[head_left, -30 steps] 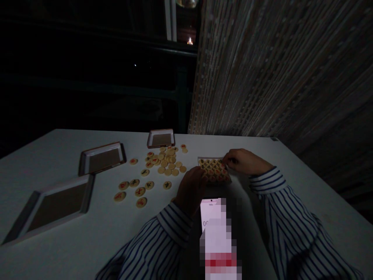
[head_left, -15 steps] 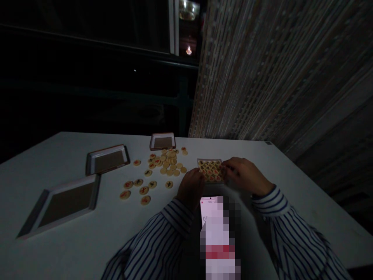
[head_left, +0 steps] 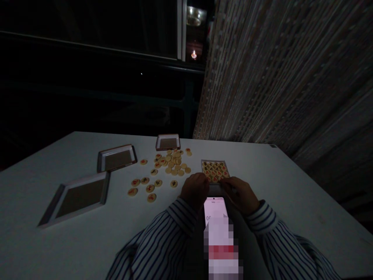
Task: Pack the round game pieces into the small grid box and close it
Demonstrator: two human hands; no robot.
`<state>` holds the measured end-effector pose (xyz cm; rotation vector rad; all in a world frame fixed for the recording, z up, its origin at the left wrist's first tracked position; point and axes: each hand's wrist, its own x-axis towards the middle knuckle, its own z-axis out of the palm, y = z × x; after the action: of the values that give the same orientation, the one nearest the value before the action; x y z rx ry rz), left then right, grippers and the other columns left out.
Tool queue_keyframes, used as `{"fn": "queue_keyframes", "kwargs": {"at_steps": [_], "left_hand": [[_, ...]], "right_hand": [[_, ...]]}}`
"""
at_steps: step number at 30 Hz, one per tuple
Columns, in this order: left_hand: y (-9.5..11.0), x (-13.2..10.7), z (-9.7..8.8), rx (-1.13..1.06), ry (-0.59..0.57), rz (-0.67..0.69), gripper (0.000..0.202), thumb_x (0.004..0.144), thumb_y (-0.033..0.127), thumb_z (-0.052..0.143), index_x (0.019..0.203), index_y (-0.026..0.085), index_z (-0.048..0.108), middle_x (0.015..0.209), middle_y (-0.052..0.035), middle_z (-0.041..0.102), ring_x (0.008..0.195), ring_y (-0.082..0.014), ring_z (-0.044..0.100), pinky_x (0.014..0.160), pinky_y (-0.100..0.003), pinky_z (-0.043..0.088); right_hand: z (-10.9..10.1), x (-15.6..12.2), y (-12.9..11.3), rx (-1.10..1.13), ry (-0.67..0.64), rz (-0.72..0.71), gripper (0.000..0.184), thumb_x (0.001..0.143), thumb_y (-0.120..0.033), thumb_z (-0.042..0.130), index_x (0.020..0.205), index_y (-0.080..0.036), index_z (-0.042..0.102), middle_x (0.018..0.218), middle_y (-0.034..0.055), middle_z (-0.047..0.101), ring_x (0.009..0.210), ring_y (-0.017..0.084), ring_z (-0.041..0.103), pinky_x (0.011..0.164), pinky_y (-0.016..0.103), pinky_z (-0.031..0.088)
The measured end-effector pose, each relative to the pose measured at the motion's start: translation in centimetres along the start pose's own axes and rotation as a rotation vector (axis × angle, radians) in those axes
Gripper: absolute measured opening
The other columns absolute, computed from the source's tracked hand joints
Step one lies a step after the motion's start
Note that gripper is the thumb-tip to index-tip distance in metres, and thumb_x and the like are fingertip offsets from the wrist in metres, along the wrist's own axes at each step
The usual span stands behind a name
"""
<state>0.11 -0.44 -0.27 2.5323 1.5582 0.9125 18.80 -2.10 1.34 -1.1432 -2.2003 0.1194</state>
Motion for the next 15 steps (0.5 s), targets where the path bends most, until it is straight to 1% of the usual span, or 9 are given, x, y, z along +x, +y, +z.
{"fn": "queue_keyframes", "kwargs": {"at_steps": [4, 8, 11, 15], "left_hand": [[0.06, -0.07, -0.21, 0.009, -0.019, -0.023, 0.015, 0.082, 0.02, 0.041, 0.079, 0.016, 0.056, 0.084, -0.006, 0.06, 0.081, -0.0183, 0.054, 0.073, -0.033, 0.043], [0.02, -0.08, -0.43, 0.027, -0.064, 0.009, 0.018, 0.083, 0.02, 0.039, 0.077, 0.016, 0.055, 0.086, -0.006, 0.06, 0.083, -0.0181, 0.054, 0.074, -0.033, 0.043], [-0.13, -0.08, -0.48, 0.021, -0.055, 0.004, 0.017, 0.084, 0.02, 0.039, 0.08, 0.016, 0.055, 0.087, -0.006, 0.06, 0.084, -0.0176, 0.054, 0.074, -0.032, 0.043], [-0.42, -0.04, -0.29, 0.016, -0.074, 0.047, 0.017, 0.084, 0.021, 0.039, 0.083, 0.017, 0.055, 0.09, -0.0063, 0.06, 0.085, -0.0174, 0.054, 0.075, -0.032, 0.043]], "right_hand": [[0.14, -0.11, 0.27, 0.034, -0.002, 0.039, 0.018, 0.083, -0.02, 0.046, 0.095, -0.017, 0.059, 0.085, 0.0073, 0.065, 0.076, 0.016, 0.06, 0.066, 0.029, 0.049], [0.15, -0.14, 0.36, 0.057, -0.012, 0.041, 0.018, 0.083, -0.02, 0.045, 0.095, -0.018, 0.059, 0.086, 0.0069, 0.065, 0.077, 0.016, 0.06, 0.067, 0.029, 0.049], [0.16, -0.16, 0.34, 0.057, -0.014, 0.041, 0.017, 0.083, -0.021, 0.046, 0.094, -0.017, 0.059, 0.085, 0.0071, 0.065, 0.076, 0.016, 0.06, 0.066, 0.029, 0.049], [0.21, -0.2, 0.36, 0.057, -0.033, 0.046, 0.017, 0.083, -0.021, 0.046, 0.094, -0.017, 0.059, 0.084, 0.007, 0.064, 0.075, 0.016, 0.06, 0.065, 0.029, 0.049]]}}
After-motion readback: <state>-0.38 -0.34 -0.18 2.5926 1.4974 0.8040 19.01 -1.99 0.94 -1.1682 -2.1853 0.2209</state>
